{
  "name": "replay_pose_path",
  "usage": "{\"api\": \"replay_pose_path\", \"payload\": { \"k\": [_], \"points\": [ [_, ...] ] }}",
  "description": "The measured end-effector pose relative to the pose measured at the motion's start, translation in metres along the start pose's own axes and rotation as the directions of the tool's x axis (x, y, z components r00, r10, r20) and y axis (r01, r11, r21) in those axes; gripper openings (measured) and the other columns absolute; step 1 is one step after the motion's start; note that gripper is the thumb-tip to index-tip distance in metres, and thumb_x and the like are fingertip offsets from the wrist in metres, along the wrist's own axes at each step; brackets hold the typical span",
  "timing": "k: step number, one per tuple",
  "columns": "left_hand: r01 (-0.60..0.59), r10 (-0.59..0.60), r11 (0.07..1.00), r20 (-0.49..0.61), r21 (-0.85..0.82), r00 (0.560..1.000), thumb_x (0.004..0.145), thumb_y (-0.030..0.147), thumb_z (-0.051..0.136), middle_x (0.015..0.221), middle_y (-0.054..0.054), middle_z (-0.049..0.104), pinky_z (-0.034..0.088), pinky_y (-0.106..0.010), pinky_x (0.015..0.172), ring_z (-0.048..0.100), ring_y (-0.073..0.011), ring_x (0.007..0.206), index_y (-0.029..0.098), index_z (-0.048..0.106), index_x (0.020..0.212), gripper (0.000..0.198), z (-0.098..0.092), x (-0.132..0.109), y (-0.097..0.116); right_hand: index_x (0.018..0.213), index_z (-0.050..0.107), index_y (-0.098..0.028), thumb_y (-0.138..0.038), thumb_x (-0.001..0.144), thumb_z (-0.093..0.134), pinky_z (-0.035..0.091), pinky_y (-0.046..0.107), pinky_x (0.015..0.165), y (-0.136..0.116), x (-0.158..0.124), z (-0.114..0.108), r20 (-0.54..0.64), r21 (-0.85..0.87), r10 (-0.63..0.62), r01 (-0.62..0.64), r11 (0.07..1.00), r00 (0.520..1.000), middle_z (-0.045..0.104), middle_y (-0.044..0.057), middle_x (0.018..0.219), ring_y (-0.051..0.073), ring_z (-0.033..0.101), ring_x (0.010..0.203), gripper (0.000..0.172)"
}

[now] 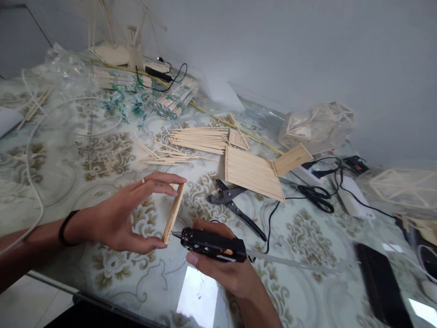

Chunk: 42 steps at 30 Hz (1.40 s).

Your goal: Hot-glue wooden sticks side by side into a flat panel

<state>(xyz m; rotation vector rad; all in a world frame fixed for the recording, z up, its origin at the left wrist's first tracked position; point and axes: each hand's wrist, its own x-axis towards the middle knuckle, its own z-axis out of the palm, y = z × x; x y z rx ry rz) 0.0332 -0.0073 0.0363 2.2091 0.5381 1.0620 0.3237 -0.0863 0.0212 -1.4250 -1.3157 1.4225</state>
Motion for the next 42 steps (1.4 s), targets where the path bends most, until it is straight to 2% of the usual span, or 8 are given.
{"api": "replay_pose_path", "payload": {
  "k": [10,17,24,32,36,42],
  "points": [
    [-0.019,0.019,1.000,0.009,-0.012,1.000,0.086,0.042,0.090,0.155,-0.022,0.061,0.059,-0.055,0.120,0.062,-0.0392,0.148,0.024,0.050,0.148,0.076,0.001,0.000,-0.002,0.114,0.089,-0.036,-0.054,0.070,0.103,0.070,0.044,0.092,0.002,0.000,0.002,-0.037,0.005,-0.001,0.002,1.000,0.999,0.087,0.008,0.116,0.033,0.084,0.105,0.050],
    [-0.006,0.007,1.000,0.053,-0.015,0.999,0.087,0.039,0.089,0.158,-0.023,0.059,0.058,-0.055,0.119,0.061,-0.0387,0.149,0.024,0.048,0.148,0.075,-0.001,0.001,0.003,0.118,0.088,-0.034,-0.051,0.074,0.101,0.070,0.046,0.092,0.008,0.003,-0.003,-0.005,-0.020,-0.061,0.061,0.998,0.998,0.088,0.010,0.116,0.034,0.085,0.104,0.048],
    [0.009,-0.007,1.000,0.060,-0.027,0.998,0.087,0.041,0.089,0.158,-0.024,0.059,0.056,-0.055,0.119,0.059,-0.0358,0.150,0.025,0.048,0.147,0.075,0.001,0.000,0.003,0.116,0.088,-0.029,-0.054,0.072,0.102,0.069,0.049,0.095,0.003,0.002,0.003,-0.065,0.014,-0.023,0.024,1.000,0.998,0.088,0.011,0.115,0.035,0.084,0.103,0.053],
    [0.009,-0.008,1.000,0.072,-0.010,0.997,0.087,0.043,0.088,0.158,-0.022,0.060,0.056,-0.057,0.117,0.061,-0.0361,0.148,0.028,0.047,0.147,0.074,0.000,0.000,0.005,0.114,0.089,-0.031,-0.061,0.067,0.103,0.068,0.055,0.094,-0.004,0.001,0.006,-0.119,0.008,0.050,-0.050,0.999,0.992,0.088,0.011,0.111,0.038,0.083,0.102,0.058],
    [0.016,-0.016,1.000,0.081,0.005,0.997,0.087,0.044,0.087,0.158,-0.022,0.060,0.055,-0.057,0.118,0.061,-0.0365,0.148,0.027,0.047,0.146,0.074,0.000,0.000,0.006,0.114,0.089,-0.029,-0.061,0.067,0.102,0.066,0.056,0.099,-0.004,0.001,0.007,-0.142,0.020,0.038,-0.036,0.999,0.989,0.088,0.012,0.114,0.037,0.082,0.104,0.058],
    [0.010,-0.011,1.000,0.071,0.007,0.997,0.085,0.041,0.088,0.157,-0.022,0.062,0.055,-0.054,0.117,0.062,-0.0350,0.148,0.025,0.047,0.144,0.073,-0.001,0.000,0.007,0.114,0.089,-0.026,-0.057,0.070,0.102,0.068,0.054,0.098,0.001,0.002,0.006,-0.142,0.013,0.010,-0.008,1.000,0.990,0.088,0.013,0.114,0.037,0.083,0.104,0.055]
  ]
}}
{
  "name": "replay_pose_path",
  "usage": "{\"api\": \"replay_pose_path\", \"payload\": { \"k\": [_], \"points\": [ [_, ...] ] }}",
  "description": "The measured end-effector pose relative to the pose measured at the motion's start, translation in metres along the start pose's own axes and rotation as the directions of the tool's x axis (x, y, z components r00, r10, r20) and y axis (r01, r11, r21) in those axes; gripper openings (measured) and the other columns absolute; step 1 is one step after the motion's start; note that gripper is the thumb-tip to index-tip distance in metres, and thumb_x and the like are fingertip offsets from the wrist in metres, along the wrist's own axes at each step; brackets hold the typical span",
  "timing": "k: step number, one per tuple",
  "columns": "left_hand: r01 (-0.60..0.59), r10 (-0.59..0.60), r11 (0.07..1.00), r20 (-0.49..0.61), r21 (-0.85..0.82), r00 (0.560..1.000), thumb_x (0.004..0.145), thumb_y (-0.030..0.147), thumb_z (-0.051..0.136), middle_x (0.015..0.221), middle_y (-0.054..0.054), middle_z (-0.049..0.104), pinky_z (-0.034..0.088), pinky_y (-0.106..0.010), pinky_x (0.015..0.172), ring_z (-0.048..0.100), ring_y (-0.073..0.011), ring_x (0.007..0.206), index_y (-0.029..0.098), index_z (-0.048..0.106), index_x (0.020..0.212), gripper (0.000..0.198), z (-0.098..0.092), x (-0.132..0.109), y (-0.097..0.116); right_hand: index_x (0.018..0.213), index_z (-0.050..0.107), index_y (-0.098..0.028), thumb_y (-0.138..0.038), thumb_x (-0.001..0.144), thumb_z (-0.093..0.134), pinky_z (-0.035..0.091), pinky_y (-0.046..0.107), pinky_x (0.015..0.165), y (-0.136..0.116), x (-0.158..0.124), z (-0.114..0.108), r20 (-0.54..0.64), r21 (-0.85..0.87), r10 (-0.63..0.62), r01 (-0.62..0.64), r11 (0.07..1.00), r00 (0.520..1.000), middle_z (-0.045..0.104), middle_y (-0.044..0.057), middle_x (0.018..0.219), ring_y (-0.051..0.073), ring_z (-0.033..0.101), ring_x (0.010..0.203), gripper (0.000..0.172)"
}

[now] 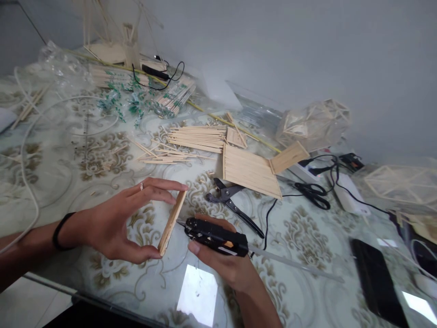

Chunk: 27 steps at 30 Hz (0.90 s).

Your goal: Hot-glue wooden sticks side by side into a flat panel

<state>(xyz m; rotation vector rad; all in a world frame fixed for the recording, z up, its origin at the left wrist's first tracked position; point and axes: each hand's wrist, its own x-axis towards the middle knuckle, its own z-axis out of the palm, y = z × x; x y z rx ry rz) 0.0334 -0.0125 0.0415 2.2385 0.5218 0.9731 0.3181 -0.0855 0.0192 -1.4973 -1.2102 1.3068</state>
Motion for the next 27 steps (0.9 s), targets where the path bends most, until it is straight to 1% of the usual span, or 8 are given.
{"api": "replay_pose_path", "payload": {
  "k": [6,11,16,19,22,27],
  "points": [
    [0.007,-0.007,1.000,0.013,-0.003,1.000,0.085,0.044,0.088,0.155,-0.022,0.062,0.055,-0.054,0.116,0.063,-0.0352,0.146,0.025,0.048,0.143,0.073,0.0002,0.0005,0.0009,0.112,0.089,-0.029,-0.058,0.069,0.102,0.066,0.057,0.101,-0.0039,-0.0014,0.0020,-0.017,0.022,0.026,-0.026,0.999,1.000,0.088,0.012,0.115,0.039,0.082,0.106,0.054],
    [0.000,0.000,1.000,0.026,-0.017,1.000,0.085,0.040,0.088,0.156,-0.021,0.062,0.055,-0.055,0.116,0.062,-0.0362,0.147,0.027,0.047,0.146,0.075,-0.0004,0.0007,0.0011,0.112,0.089,-0.027,-0.059,0.067,0.103,0.065,0.058,0.103,-0.0063,-0.0014,0.0039,-0.033,0.039,0.037,-0.035,0.999,0.999,0.088,0.013,0.116,0.039,0.082,0.107,0.056],
    [0.002,-0.001,1.000,0.041,-0.017,0.999,0.085,0.039,0.088,0.157,-0.022,0.062,0.054,-0.058,0.117,0.063,-0.0375,0.146,0.027,0.047,0.147,0.075,-0.0007,0.0008,0.0022,0.110,0.090,-0.029,-0.061,0.067,0.103,0.062,0.061,0.108,-0.0061,-0.0006,0.0028,-0.038,0.026,0.051,-0.050,0.998,0.998,0.087,0.012,0.118,0.040,0.080,0.112,0.054],
    [-0.013,0.014,1.000,0.033,-0.014,0.999,0.086,0.040,0.087,0.157,-0.023,0.062,0.054,-0.059,0.117,0.063,-0.0378,0.146,0.026,0.047,0.146,0.073,-0.0005,0.0013,0.0025,0.110,0.090,-0.030,-0.061,0.068,0.102,0.059,0.065,0.112,-0.0047,0.0001,0.0010,-0.040,-0.006,0.046,-0.047,0.999,0.998,0.086,0.012,0.121,0.042,0.078,0.116,0.053],
    [-0.028,0.029,0.999,0.029,-0.021,0.999,0.087,0.041,0.085,0.155,-0.024,0.063,0.053,-0.058,0.118,0.063,-0.0377,0.146,0.025,0.047,0.145,0.071,-0.0003,0.0018,0.0029,0.110,0.090,-0.031,-0.059,0.071,0.101,0.059,0.067,0.112,-0.0017,0.0008,-0.0009,-0.041,0.006,0.035,-0.035,0.999,0.999,0.086,0.012,0.121,0.043,0.078,0.116,0.050],
    [-0.022,0.023,1.000,0.047,-0.016,0.999,0.086,0.038,0.086,0.156,-0.022,0.063,0.053,-0.057,0.118,0.063,-0.0374,0.147,0.026,0.047,0.146,0.073,-0.0002,0.0016,0.0045,0.110,0.090,-0.029,-0.055,0.072,0.101,0.058,0.068,0.113,0.0018,0.0021,-0.0029,-0.031,0.016,0.007,-0.007,1.000,0.999,0.086,0.013,0.122,0.044,0.078,0.118,0.047]
  ]
}}
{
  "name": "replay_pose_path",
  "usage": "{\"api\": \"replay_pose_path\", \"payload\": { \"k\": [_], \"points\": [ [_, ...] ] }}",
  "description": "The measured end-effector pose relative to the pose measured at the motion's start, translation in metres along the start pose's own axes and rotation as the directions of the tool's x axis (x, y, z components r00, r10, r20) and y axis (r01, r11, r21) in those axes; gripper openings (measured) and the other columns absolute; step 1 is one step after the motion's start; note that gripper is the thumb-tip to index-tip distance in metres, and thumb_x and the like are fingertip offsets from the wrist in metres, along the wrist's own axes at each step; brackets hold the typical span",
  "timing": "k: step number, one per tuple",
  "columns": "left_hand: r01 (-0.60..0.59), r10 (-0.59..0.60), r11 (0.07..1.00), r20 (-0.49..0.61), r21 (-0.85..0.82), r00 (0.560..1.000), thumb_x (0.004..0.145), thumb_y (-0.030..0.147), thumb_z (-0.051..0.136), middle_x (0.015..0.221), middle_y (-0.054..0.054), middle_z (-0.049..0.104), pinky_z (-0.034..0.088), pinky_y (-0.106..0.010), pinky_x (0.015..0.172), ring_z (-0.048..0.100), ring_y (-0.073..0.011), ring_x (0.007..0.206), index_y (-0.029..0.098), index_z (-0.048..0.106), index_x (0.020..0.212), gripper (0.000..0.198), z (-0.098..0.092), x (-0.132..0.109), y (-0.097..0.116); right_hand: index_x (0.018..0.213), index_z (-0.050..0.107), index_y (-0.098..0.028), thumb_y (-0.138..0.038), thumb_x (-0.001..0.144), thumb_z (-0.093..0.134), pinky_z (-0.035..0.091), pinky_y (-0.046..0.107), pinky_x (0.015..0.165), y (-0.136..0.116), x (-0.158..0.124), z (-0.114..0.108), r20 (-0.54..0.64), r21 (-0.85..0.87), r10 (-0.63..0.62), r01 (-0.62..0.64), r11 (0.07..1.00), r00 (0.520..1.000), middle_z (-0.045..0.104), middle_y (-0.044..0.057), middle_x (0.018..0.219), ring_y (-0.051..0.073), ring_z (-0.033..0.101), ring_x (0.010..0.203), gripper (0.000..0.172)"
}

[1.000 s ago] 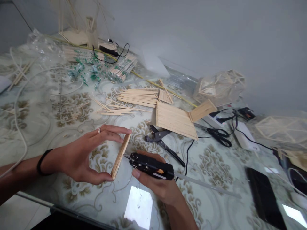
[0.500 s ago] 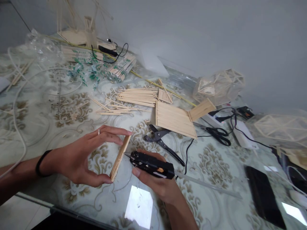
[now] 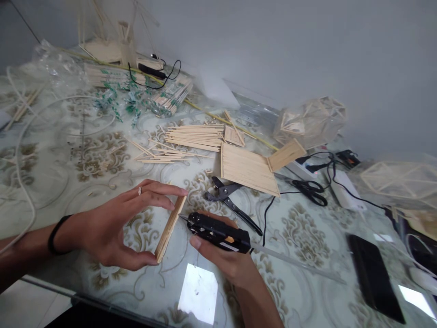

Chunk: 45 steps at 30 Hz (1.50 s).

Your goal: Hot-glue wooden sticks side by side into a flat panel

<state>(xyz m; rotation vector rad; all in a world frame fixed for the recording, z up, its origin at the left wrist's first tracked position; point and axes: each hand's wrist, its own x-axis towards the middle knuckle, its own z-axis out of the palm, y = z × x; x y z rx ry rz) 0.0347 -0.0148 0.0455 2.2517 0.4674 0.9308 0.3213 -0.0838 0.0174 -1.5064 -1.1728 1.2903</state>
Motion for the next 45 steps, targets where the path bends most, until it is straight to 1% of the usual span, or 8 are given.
{"api": "replay_pose_path", "payload": {
  "k": [9,14,18,22,26,31,36,45],
  "points": [
    [-0.006,0.006,1.000,0.016,0.000,1.000,0.087,0.037,0.084,0.155,-0.023,0.064,0.051,-0.055,0.120,0.064,-0.0363,0.146,0.024,0.047,0.144,0.070,0.0007,0.0001,-0.0008,0.108,0.090,-0.029,-0.050,0.076,0.101,0.053,0.070,0.119,-0.0018,0.0005,-0.0004,0.007,0.009,-0.021,0.021,1.000,1.000,0.086,0.011,0.124,0.044,0.077,0.121,0.040],
    [-0.012,0.012,1.000,0.013,0.002,1.000,0.087,0.038,0.084,0.155,-0.023,0.063,0.051,-0.055,0.120,0.063,-0.0358,0.147,0.024,0.047,0.145,0.070,0.0015,-0.0009,-0.0008,0.113,0.089,-0.032,-0.042,0.082,0.096,0.059,0.067,0.115,0.0017,0.0022,-0.0053,0.043,0.022,-0.050,0.049,0.999,0.998,0.086,0.009,0.124,0.044,0.077,0.122,0.033],
    [-0.016,0.017,1.000,0.017,-0.010,1.000,0.087,0.036,0.084,0.156,-0.023,0.062,0.053,-0.055,0.119,0.061,-0.0360,0.148,0.025,0.046,0.147,0.072,0.0016,-0.0010,-0.0007,0.114,0.088,-0.033,-0.038,0.082,0.096,0.059,0.068,0.116,0.0036,0.0038,-0.0083,0.059,0.025,-0.060,0.059,0.998,0.996,0.086,0.008,0.125,0.045,0.077,0.124,0.033],
    [-0.013,0.014,0.999,0.006,-0.030,1.000,0.087,0.035,0.084,0.157,-0.023,0.060,0.054,-0.055,0.120,0.058,-0.0358,0.151,0.024,0.046,0.148,0.073,0.0028,-0.0016,0.0001,0.115,0.088,-0.034,-0.040,0.082,0.096,0.058,0.067,0.117,0.0049,0.0025,-0.0077,0.044,0.008,-0.039,0.039,0.999,0.998,0.086,0.009,0.126,0.045,0.076,0.125,0.035],
    [0.001,-0.001,0.999,0.010,-0.037,1.000,0.086,0.033,0.085,0.159,-0.023,0.059,0.055,-0.055,0.120,0.057,-0.0362,0.152,0.025,0.045,0.151,0.077,0.0030,-0.0029,0.0018,0.115,0.088,-0.032,-0.041,0.081,0.097,0.056,0.066,0.118,0.0056,0.0007,-0.0055,0.015,0.049,-0.046,0.045,0.998,0.999,0.085,0.010,0.128,0.044,0.075,0.126,0.037],
    [0.006,-0.005,0.999,0.021,-0.040,1.000,0.085,0.032,0.087,0.159,-0.022,0.059,0.057,-0.057,0.118,0.059,-0.0373,0.151,0.027,0.044,0.153,0.080,0.0016,-0.0026,0.0036,0.116,0.087,-0.031,-0.045,0.078,0.098,0.051,0.069,0.119,0.0038,0.0007,-0.0028,-0.018,0.070,-0.040,0.041,0.997,0.999,0.084,0.010,0.127,0.043,0.075,0.121,0.042],
    [0.009,-0.009,1.000,0.019,-0.029,1.000,0.085,0.031,0.088,0.158,-0.021,0.060,0.058,-0.057,0.118,0.060,-0.0378,0.150,0.027,0.044,0.152,0.081,0.0004,-0.0016,0.0043,0.113,0.088,-0.032,-0.050,0.077,0.098,0.048,0.072,0.122,0.0013,-0.0003,-0.0015,-0.018,0.056,-0.012,0.013,0.998,1.000,0.083,0.010,0.131,0.044,0.073,0.125,0.042],
    [0.005,-0.004,1.000,0.009,-0.027,1.000,0.081,0.028,0.091,0.156,-0.022,0.062,0.058,-0.056,0.119,0.062,-0.0386,0.148,0.024,0.047,0.151,0.083,0.0015,-0.0015,0.0053,0.116,0.087,-0.032,-0.046,0.080,0.097,0.051,0.072,0.121,0.0042,-0.0004,-0.0038,-0.013,0.048,-0.025,0.026,0.999,1.000,0.085,0.011,0.127,0.044,0.077,0.124,0.040]
  ]
}}
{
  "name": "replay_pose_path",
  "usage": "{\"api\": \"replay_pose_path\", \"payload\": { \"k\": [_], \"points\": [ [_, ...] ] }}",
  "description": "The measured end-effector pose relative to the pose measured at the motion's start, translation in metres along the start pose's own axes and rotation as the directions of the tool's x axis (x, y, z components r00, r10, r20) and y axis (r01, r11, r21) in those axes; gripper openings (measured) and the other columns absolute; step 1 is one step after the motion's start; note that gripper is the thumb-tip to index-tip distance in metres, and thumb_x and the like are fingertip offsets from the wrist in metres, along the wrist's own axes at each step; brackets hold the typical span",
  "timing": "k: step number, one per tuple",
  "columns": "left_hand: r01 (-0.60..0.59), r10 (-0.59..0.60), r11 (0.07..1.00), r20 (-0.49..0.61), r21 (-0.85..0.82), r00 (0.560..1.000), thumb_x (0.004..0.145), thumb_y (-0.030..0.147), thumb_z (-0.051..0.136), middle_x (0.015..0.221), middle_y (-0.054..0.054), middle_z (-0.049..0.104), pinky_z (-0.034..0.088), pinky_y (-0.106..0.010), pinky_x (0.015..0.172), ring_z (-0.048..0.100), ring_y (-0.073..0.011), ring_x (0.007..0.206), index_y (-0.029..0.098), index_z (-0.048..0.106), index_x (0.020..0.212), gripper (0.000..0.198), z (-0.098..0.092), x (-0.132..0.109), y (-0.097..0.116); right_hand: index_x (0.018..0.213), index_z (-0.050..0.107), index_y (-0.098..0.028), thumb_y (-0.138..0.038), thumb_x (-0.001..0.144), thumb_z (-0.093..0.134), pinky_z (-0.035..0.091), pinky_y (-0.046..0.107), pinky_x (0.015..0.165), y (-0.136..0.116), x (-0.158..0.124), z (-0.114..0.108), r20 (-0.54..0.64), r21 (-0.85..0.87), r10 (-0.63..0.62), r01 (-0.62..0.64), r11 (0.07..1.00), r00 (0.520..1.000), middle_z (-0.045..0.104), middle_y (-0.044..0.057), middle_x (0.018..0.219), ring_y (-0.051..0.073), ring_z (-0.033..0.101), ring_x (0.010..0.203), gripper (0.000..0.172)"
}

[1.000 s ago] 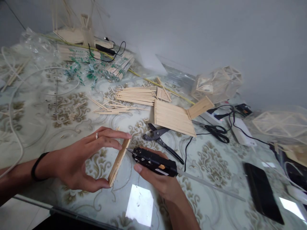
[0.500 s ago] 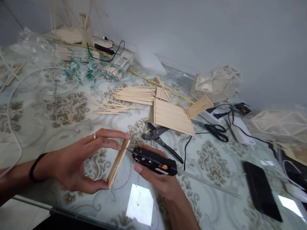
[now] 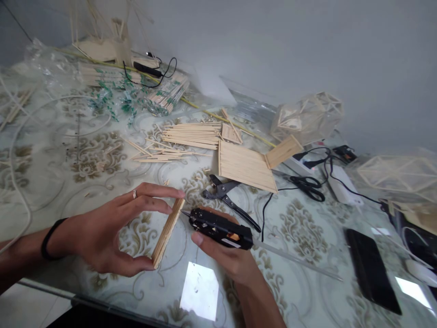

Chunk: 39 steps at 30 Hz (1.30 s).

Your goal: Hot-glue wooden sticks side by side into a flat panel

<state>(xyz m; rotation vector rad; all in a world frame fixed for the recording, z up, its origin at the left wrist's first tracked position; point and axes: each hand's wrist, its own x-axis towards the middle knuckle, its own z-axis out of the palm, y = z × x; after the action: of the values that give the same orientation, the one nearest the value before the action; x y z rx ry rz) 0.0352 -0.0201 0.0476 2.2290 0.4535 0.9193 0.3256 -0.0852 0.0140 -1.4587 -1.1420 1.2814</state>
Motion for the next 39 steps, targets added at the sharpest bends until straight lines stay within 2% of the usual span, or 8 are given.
{"api": "replay_pose_path", "payload": {
  "k": [8,13,21,27,33,39],
  "points": [
    [-0.023,0.023,1.000,-0.001,0.011,1.000,0.082,0.029,0.091,0.155,-0.025,0.063,0.057,-0.053,0.120,0.062,-0.0377,0.148,0.021,0.048,0.149,0.080,0.000,0.000,-0.001,0.115,0.089,-0.031,-0.053,0.078,0.098,0.051,0.072,0.121,-0.006,-0.001,0.003,-0.044,-0.040,0.017,-0.018,0.999,0.999,0.085,0.011,0.128,0.044,0.076,0.126,0.043],
    [-0.016,0.016,1.000,0.009,0.012,1.000,0.086,0.031,0.087,0.156,-0.023,0.063,0.059,-0.057,0.117,0.062,-0.0375,0.148,0.025,0.046,0.150,0.076,0.001,0.001,-0.002,0.112,0.090,-0.030,-0.057,0.076,0.098,0.051,0.072,0.120,-0.011,0.000,0.004,-0.056,-0.042,0.034,-0.036,0.998,0.998,0.087,0.011,0.121,0.045,0.077,0.120,0.046],
    [-0.024,0.024,1.000,0.013,0.005,1.000,0.087,0.032,0.087,0.158,-0.023,0.062,0.057,-0.057,0.118,0.063,-0.0361,0.147,0.025,0.046,0.151,0.076,0.001,0.000,-0.002,0.110,0.090,-0.031,-0.057,0.073,0.100,0.054,0.070,0.118,-0.011,0.001,0.005,-0.077,-0.020,0.029,-0.031,0.999,0.997,0.088,0.009,0.119,0.044,0.078,0.118,0.047],
    [-0.032,0.032,0.999,0.010,0.000,0.999,0.087,0.031,0.086,0.158,-0.024,0.062,0.055,-0.057,0.120,0.064,-0.0371,0.146,0.024,0.047,0.150,0.074,0.001,-0.001,-0.002,0.101,0.091,-0.030,-0.056,0.076,0.098,0.051,0.067,0.124,-0.011,0.000,0.005,-0.069,-0.036,0.006,-0.009,0.999,0.998,0.089,0.007,0.109,0.041,0.079,0.119,0.036],
    [-0.022,0.022,1.000,0.023,0.017,0.999,0.085,0.029,0.087,0.157,-0.023,0.063,0.056,-0.058,0.118,0.065,-0.0380,0.145,0.026,0.046,0.151,0.078,-0.001,0.001,-0.001,0.097,0.092,-0.032,-0.056,0.078,0.097,0.047,0.071,0.127,-0.014,0.002,0.005,-0.047,-0.038,0.002,-0.004,0.999,0.999,0.089,0.006,0.103,0.043,0.078,0.123,0.031],
    [-0.018,0.018,1.000,0.035,0.016,0.999,0.084,0.027,0.086,0.157,-0.022,0.064,0.055,-0.061,0.120,0.065,-0.0384,0.146,0.028,0.044,0.153,0.081,-0.001,0.001,0.000,0.097,0.092,-0.032,-0.053,0.079,0.097,0.056,0.069,0.119,-0.014,0.002,0.006,-0.038,-0.035,0.057,-0.059,0.998,0.998,0.089,0.006,0.095,0.043,0.079,0.120,0.028]
  ]
}}
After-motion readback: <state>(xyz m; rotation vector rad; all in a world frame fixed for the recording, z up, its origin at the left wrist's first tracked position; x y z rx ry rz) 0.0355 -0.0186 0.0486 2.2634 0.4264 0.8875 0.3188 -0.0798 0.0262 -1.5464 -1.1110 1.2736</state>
